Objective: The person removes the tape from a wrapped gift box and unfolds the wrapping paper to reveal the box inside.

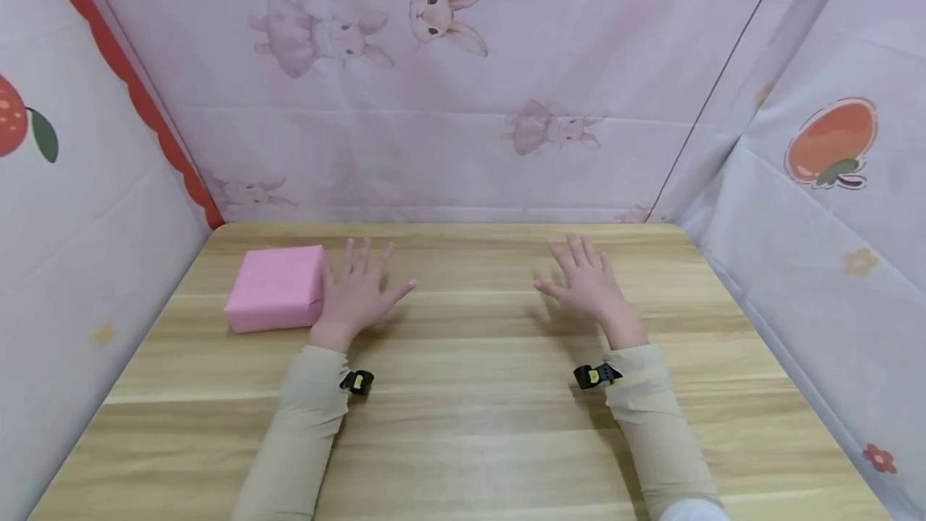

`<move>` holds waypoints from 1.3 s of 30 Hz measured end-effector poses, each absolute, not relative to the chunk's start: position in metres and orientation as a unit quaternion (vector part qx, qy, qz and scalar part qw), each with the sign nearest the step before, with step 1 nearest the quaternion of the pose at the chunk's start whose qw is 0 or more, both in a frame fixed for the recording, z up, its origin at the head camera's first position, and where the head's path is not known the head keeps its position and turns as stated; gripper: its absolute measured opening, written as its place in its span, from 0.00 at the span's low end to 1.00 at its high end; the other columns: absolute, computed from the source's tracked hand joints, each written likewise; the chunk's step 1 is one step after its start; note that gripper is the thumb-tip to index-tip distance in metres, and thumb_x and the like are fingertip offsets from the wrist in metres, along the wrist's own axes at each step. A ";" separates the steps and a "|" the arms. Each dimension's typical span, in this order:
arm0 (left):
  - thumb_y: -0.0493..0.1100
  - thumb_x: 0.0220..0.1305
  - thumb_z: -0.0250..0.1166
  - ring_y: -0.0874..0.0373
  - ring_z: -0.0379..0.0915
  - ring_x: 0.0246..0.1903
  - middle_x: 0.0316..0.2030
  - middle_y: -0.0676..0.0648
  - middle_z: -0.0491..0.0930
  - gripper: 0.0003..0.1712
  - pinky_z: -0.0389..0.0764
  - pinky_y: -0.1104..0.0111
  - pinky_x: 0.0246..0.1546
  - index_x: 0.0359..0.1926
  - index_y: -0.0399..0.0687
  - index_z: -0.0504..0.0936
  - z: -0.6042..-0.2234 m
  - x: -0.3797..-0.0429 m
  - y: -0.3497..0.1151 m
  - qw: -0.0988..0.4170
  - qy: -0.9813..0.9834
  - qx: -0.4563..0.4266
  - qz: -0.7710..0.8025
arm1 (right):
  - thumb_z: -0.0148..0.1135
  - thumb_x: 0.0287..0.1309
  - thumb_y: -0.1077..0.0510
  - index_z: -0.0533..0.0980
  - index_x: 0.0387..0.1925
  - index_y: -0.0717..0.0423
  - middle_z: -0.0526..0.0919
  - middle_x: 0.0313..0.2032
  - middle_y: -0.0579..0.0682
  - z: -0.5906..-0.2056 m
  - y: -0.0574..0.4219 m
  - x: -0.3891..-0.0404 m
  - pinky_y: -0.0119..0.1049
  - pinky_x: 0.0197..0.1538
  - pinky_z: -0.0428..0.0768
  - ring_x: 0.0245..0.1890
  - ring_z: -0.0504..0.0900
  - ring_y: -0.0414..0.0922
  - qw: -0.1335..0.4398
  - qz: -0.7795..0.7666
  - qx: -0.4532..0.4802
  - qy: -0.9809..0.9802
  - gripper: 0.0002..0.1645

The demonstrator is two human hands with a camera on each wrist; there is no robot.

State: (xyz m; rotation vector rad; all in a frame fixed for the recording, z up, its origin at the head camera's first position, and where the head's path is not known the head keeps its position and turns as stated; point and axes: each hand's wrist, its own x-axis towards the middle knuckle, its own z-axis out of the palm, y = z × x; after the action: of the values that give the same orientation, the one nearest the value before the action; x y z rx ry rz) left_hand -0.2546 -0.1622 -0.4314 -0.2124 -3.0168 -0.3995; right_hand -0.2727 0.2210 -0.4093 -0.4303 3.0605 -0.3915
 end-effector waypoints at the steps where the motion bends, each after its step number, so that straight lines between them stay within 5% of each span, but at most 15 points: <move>1: 0.79 0.61 0.43 0.41 0.21 0.76 0.78 0.41 0.36 0.50 0.24 0.34 0.69 0.77 0.66 0.43 -0.431 -0.254 -0.164 0.048 -0.988 -0.070 -0.132 | 0.52 0.62 0.29 0.46 0.77 0.48 0.33 0.77 0.58 -0.409 0.219 -0.272 0.67 0.72 0.33 0.77 0.29 0.60 0.012 -0.123 -0.140 0.982 0.52; 11: 0.79 0.61 0.45 0.38 0.27 0.77 0.78 0.41 0.39 0.49 0.30 0.32 0.69 0.77 0.66 0.46 -0.422 -0.239 -0.184 0.078 -0.986 -0.083 -0.121 | 0.53 0.64 0.33 0.51 0.76 0.47 0.42 0.77 0.60 -0.408 0.188 -0.265 0.68 0.73 0.43 0.77 0.36 0.61 -0.013 -0.101 -0.196 0.975 0.47; 17: 0.78 0.61 0.45 0.38 0.31 0.76 0.78 0.41 0.42 0.49 0.31 0.30 0.67 0.77 0.65 0.47 -0.415 -0.224 -0.206 0.091 -0.985 -0.093 -0.111 | 0.50 0.65 0.33 0.50 0.76 0.44 0.39 0.78 0.56 -0.414 0.160 -0.258 0.64 0.74 0.41 0.78 0.35 0.57 -0.007 -0.085 -0.233 0.969 0.45; 25: 0.77 0.60 0.52 0.40 0.38 0.76 0.76 0.42 0.51 0.47 0.35 0.30 0.67 0.75 0.68 0.54 -0.410 -0.204 -0.243 0.130 -0.981 -0.105 -0.098 | 0.47 0.66 0.31 0.50 0.76 0.42 0.42 0.78 0.55 -0.422 0.128 -0.245 0.61 0.75 0.45 0.78 0.39 0.56 0.002 -0.067 -0.294 0.953 0.44; 39: 0.67 0.52 0.68 0.36 0.48 0.71 0.70 0.38 0.60 0.47 0.43 0.31 0.67 0.69 0.56 0.65 -0.404 -0.186 -0.291 0.180 -0.970 -0.153 -0.054 | 0.37 0.66 0.26 0.48 0.76 0.39 0.41 0.78 0.50 -0.426 0.072 -0.238 0.57 0.76 0.47 0.78 0.39 0.52 0.016 -0.057 -0.393 0.918 0.44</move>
State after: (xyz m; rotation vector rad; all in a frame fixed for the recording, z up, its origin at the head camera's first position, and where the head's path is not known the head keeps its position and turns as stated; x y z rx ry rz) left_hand -0.1856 -0.2911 -0.4041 -0.4327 -2.7413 -0.1523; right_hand -0.2378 0.0720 -0.4256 -1.2214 2.8543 -0.1779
